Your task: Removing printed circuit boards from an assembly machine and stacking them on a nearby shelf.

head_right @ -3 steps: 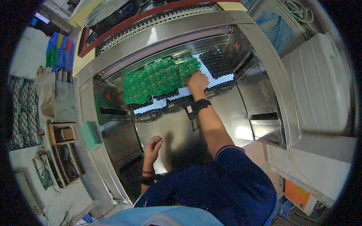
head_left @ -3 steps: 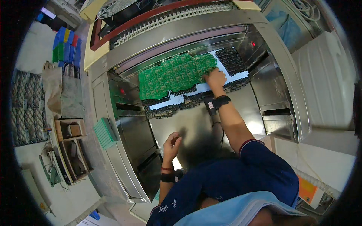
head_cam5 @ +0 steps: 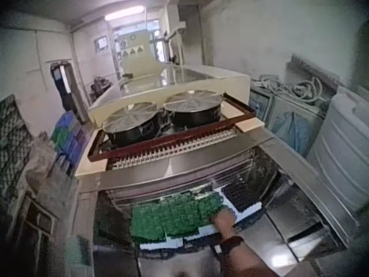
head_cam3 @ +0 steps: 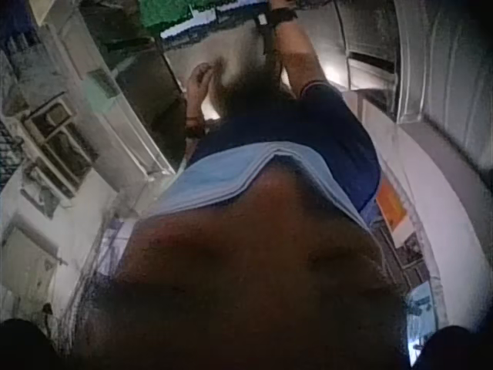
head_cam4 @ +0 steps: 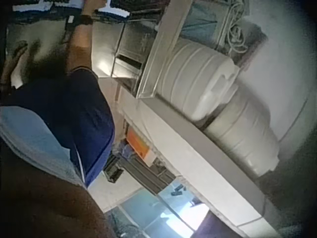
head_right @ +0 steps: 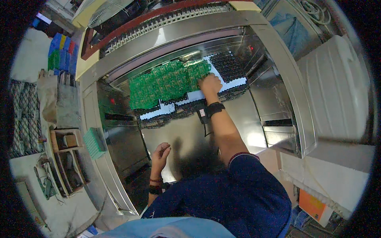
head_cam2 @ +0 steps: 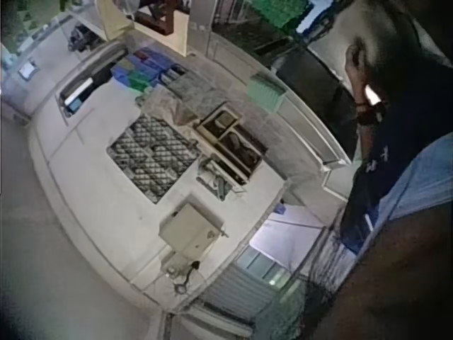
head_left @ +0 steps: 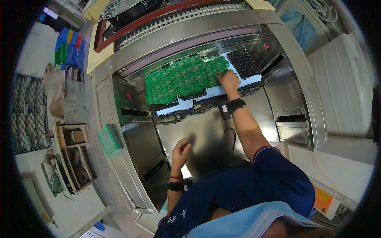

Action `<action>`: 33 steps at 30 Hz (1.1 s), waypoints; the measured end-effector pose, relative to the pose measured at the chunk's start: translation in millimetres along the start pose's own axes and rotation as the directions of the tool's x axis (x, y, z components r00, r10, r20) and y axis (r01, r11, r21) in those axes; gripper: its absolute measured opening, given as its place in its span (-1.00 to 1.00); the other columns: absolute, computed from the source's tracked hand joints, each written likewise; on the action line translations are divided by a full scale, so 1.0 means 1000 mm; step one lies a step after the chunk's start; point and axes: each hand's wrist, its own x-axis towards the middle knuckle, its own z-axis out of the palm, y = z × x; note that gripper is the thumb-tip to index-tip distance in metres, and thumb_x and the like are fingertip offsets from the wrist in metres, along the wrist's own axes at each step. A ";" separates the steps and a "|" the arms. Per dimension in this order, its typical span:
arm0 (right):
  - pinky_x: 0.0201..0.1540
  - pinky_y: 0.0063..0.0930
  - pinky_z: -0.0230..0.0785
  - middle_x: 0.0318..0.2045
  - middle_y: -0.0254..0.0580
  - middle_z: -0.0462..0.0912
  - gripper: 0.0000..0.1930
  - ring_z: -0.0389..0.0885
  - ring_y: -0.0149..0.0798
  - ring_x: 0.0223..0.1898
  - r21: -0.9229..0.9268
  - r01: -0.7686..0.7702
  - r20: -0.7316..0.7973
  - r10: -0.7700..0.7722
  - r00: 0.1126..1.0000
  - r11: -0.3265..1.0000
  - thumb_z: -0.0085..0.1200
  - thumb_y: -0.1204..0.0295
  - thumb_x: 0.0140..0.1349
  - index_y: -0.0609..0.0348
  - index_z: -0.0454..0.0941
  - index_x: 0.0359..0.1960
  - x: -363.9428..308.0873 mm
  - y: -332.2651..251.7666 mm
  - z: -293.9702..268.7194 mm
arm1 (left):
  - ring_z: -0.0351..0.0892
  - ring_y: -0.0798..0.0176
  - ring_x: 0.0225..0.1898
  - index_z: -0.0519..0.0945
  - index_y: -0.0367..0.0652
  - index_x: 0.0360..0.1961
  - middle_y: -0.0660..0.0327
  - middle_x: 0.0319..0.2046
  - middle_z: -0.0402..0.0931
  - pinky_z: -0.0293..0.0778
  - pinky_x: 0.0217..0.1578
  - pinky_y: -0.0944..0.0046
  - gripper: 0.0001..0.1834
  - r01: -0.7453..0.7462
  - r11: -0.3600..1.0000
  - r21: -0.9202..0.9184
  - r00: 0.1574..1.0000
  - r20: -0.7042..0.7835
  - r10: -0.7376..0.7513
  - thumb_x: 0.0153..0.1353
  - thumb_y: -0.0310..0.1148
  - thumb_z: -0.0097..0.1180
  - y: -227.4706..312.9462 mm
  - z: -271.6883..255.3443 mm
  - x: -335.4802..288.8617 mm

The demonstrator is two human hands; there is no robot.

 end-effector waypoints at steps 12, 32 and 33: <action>-0.11 -0.14 0.38 -0.17 0.03 0.57 -0.56 0.54 0.01 -0.12 0.089 0.013 0.044 -0.017 0.999 0.996 0.15 0.05 -0.02 0.03 0.57 -0.15 0.023 0.017 0.013 | 0.49 0.31 -0.15 0.44 -0.31 -0.08 0.16 -0.20 0.51 0.41 -0.08 0.35 -0.71 0.078 0.997 0.006 0.996 -0.041 -0.078 0.17 -0.46 0.07 -0.011 0.014 0.007; -0.16 -0.17 0.40 -0.27 0.09 0.59 -0.58 0.58 0.00 -0.21 0.278 0.038 0.003 -0.040 0.999 0.960 0.16 0.16 -0.02 0.20 0.55 -0.19 0.035 0.027 0.027 | 0.48 0.33 -0.21 0.45 -0.32 -0.09 0.17 -0.23 0.51 0.42 -0.17 0.37 -0.70 0.087 0.996 0.011 0.996 -0.033 -0.087 0.16 -0.41 0.09 -0.030 0.021 0.015; -0.19 -0.18 0.41 -0.32 0.11 0.61 -0.60 0.59 0.02 -0.25 0.345 0.103 -0.038 -0.096 0.995 0.933 0.16 0.18 -0.02 0.23 0.57 -0.24 0.040 0.035 0.035 | 0.48 0.33 -0.21 0.45 -0.32 -0.09 0.17 -0.23 0.51 0.42 -0.17 0.37 -0.70 0.091 0.996 0.011 0.995 -0.036 -0.090 0.16 -0.41 0.09 -0.030 0.021 0.015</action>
